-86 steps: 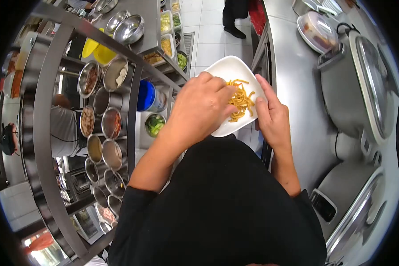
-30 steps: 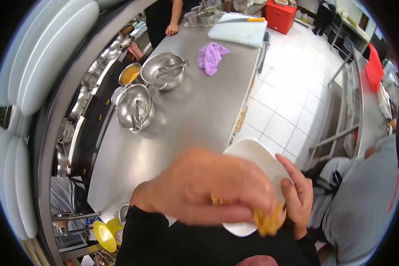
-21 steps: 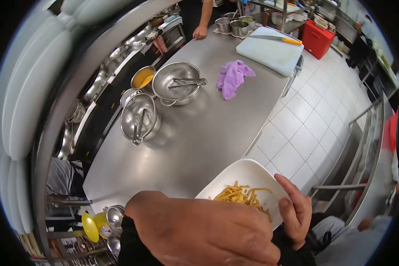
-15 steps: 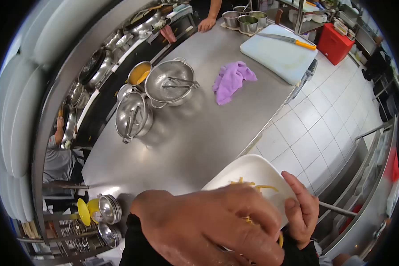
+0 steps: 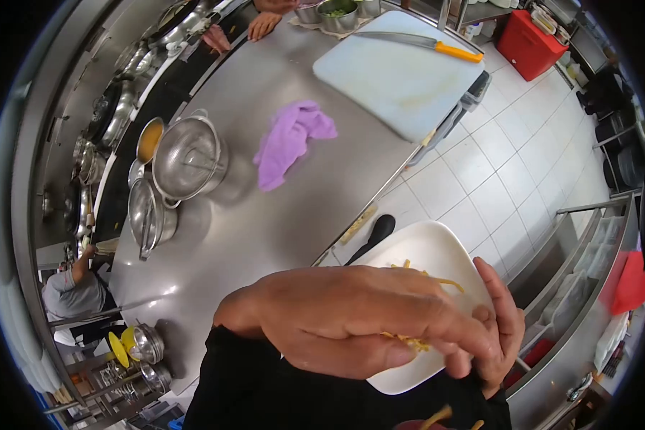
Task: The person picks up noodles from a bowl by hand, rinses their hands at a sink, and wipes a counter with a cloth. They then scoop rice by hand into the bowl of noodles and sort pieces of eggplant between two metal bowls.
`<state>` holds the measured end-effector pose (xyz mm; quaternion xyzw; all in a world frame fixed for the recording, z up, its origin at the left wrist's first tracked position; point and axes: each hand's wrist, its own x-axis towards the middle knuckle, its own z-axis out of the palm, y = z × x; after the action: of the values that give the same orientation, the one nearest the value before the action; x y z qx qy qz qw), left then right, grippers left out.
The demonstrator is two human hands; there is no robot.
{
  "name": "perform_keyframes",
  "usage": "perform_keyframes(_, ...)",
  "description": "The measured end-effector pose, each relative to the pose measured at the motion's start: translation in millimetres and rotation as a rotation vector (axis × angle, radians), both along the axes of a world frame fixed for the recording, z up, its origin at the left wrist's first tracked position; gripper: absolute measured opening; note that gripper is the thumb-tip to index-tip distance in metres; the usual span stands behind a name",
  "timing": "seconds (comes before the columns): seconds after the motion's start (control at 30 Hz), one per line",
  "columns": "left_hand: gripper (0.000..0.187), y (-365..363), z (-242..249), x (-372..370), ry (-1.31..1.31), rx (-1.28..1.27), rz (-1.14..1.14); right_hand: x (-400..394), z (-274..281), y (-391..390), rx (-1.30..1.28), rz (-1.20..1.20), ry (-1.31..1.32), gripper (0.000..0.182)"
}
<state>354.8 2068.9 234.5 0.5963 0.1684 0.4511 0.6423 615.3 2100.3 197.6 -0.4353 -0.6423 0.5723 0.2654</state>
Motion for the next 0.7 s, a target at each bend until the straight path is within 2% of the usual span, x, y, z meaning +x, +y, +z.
perform_keyframes(0.1, 0.042, 48, -14, -3, -0.004, 0.192, -0.015, -7, -9, 47, -0.014, -0.025, 0.010, 0.049)
perform_keyframes(0.2, 0.043, 94, -19, -1, -0.013, 0.216, 0.050, -18, -14, 96, -0.041, -0.075, 0.025, 0.050)
perform_keyframes(0.3, 0.044, 149, -19, -4, -0.021, 0.312, 0.022, -28, -7, 144, -0.037, -0.145, 0.011, 0.049)
perform_keyframes(0.47, 0.031, 220, -10, 4, 0.024, 0.298, 0.032, -19, -24, 219, -0.023, -0.192, 0.043, 0.050)
perform_keyframes(0.6, 0.025, 258, -3, 18, -0.032, 0.292, 0.117, -17, -63, 297, 0.030, 0.066, -0.157, 0.051)
perform_keyframes(0.7, 0.025, 282, -8, 25, 0.091, 0.299, 0.209, -40, -105, 360, -0.013, 0.242, -0.157, 0.052)
